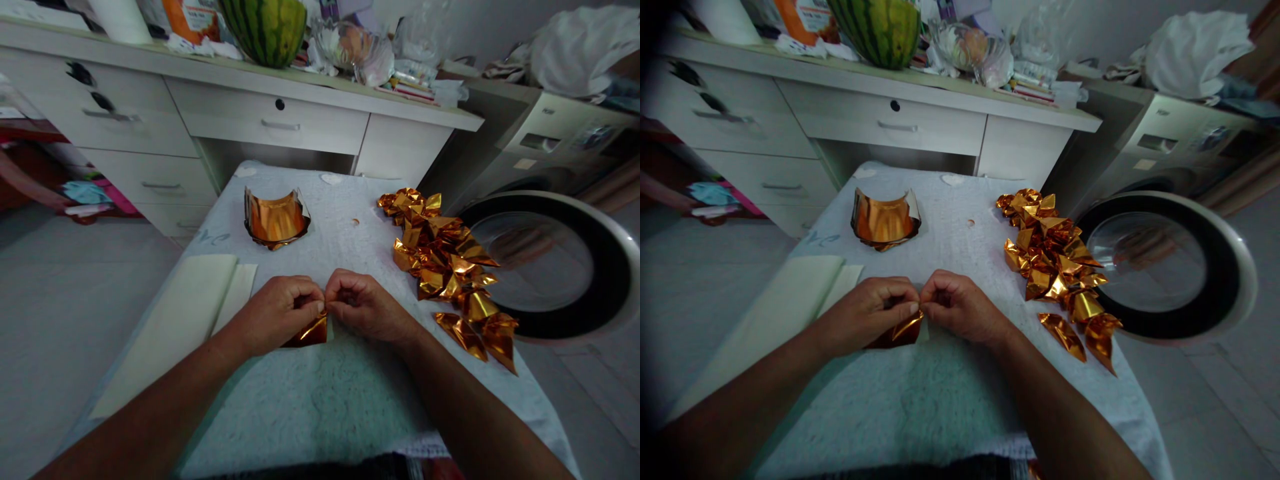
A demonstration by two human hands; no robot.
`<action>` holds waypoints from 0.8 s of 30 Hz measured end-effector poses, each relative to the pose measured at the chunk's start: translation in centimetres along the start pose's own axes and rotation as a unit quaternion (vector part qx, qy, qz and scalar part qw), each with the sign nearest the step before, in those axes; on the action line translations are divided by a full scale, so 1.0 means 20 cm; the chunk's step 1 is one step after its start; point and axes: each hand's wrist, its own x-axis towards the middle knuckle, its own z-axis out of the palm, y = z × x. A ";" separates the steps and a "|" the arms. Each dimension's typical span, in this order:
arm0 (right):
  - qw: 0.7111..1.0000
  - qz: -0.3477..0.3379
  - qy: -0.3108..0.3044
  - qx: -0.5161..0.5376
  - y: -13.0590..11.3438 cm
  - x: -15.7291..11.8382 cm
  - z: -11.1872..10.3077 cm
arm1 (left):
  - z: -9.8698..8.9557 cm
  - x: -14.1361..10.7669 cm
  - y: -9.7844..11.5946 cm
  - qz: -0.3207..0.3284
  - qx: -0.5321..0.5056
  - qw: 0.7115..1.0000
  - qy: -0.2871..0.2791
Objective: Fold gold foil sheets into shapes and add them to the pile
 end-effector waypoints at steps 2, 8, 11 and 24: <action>1.000 -0.019 0.012 -0.019 0.00 0.00 0.00 | 0.00 0.00 -0.01 -0.003 -0.016 1.000 0.003; 0.995 -0.071 0.033 -0.066 -0.02 0.00 0.01 | 0.00 0.01 -0.02 -0.013 -0.070 0.997 -0.001; 0.992 -0.082 0.041 -0.081 -0.02 0.00 0.01 | 0.00 0.01 -0.01 -0.022 -0.099 0.995 -0.008; 0.989 -0.091 0.052 -0.102 -0.03 0.00 0.02 | 0.01 0.01 -0.01 -0.051 -0.186 0.981 -0.027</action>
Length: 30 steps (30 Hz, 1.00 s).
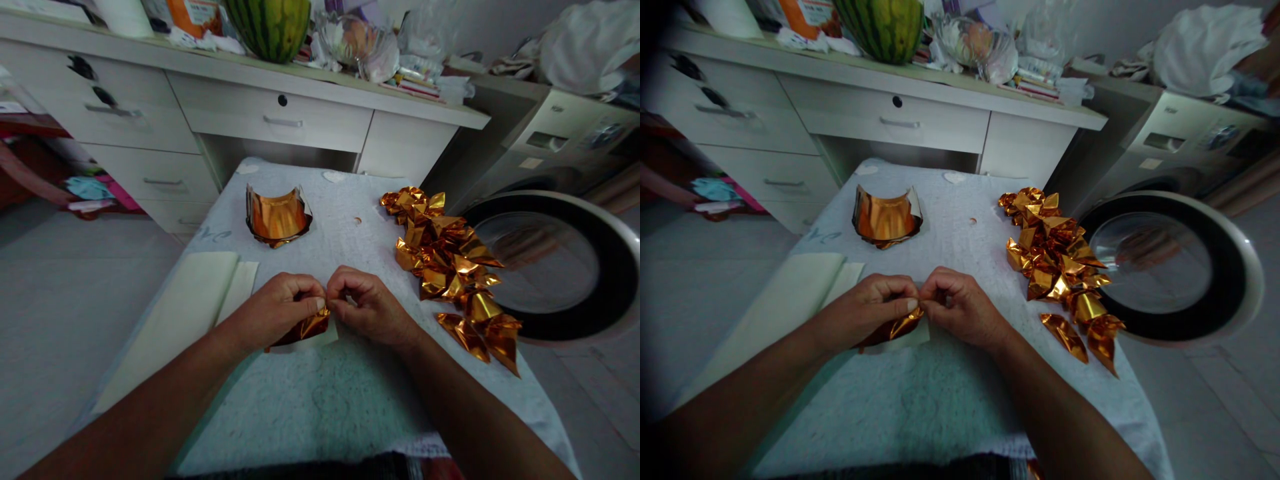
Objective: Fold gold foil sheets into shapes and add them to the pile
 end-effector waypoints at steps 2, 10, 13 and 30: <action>1.000 -0.002 0.002 -0.002 0.00 0.00 0.00 | 0.00 0.00 0.00 -0.006 -0.006 1.000 -0.001; 1.000 -0.012 0.009 -0.007 0.00 -0.01 0.01 | 0.01 0.00 0.00 -0.022 -0.031 0.999 0.005; 1.000 -0.013 0.009 -0.009 0.00 0.00 0.00 | 0.01 0.00 0.00 -0.027 -0.044 0.999 0.006; 0.999 -0.024 0.007 -0.029 -0.03 -0.01 0.00 | 0.01 0.00 0.00 -0.049 -0.088 0.995 -0.004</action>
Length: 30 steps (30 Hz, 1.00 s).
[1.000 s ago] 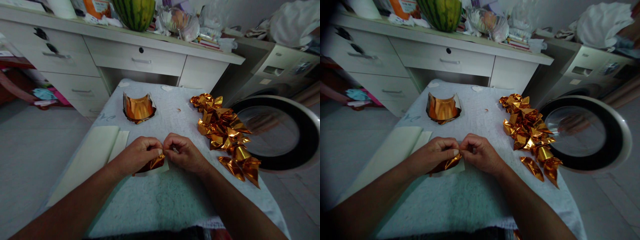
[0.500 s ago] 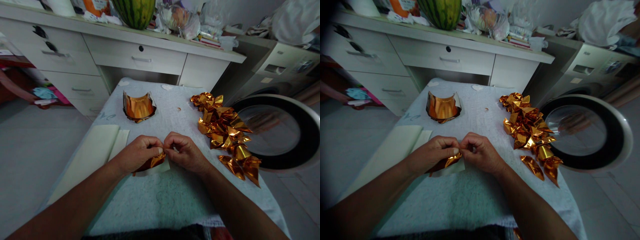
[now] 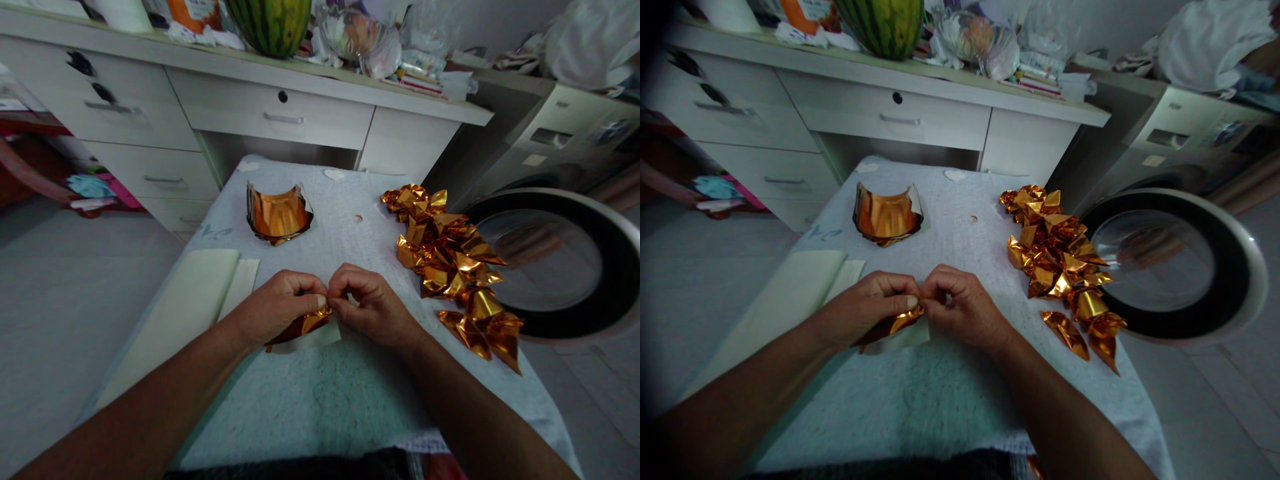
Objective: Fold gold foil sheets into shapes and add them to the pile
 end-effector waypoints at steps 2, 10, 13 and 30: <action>1.000 -0.003 0.003 -0.001 0.00 0.00 0.00 | 0.00 0.00 0.00 0.005 0.007 1.000 0.001; 0.979 0.145 0.001 0.146 0.04 -0.01 0.01 | 0.00 0.01 0.01 0.054 0.120 0.991 0.020; 0.962 0.182 0.005 0.204 0.04 -0.01 0.01 | -0.01 0.01 0.01 0.058 0.131 0.990 0.006; 0.986 0.152 -0.059 0.035 0.09 -0.01 -0.01 | 0.00 0.03 -0.03 0.163 0.415 0.889 0.104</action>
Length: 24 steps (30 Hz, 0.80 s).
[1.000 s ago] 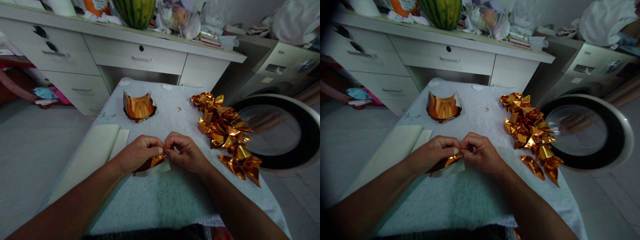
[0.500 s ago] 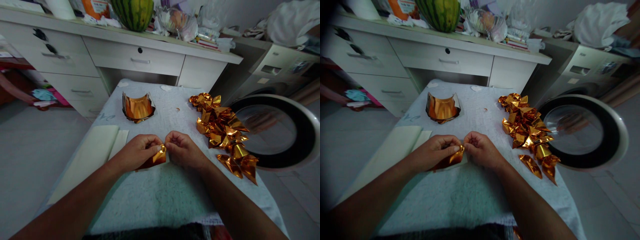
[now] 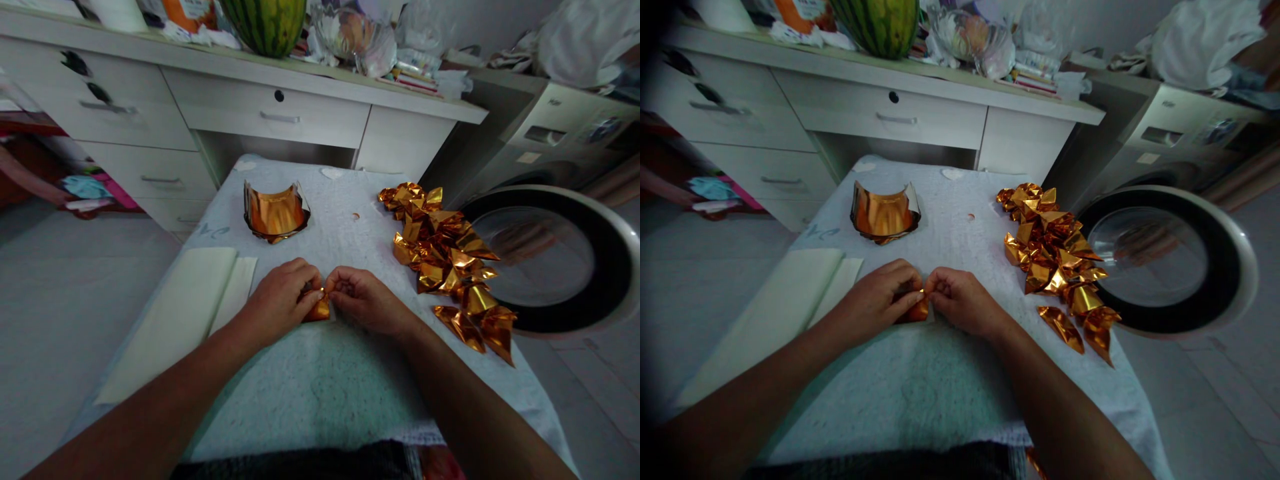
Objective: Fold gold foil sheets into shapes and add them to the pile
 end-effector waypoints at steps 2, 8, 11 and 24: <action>0.999 -0.009 0.009 -0.042 0.02 0.00 0.00 | 0.01 -0.01 0.00 0.020 0.031 0.999 0.014; 0.987 0.007 0.060 -0.148 0.02 0.01 0.00 | 0.05 -0.04 -0.02 0.029 0.027 0.997 -0.067; 0.982 -0.003 0.039 -0.184 -0.02 0.00 -0.02 | 0.06 -0.04 -0.04 0.048 0.026 0.996 -0.070; 0.954 -0.033 -0.092 -0.285 -0.07 -0.07 -0.12 | 0.05 -0.05 -0.01 0.035 -0.005 0.995 -0.089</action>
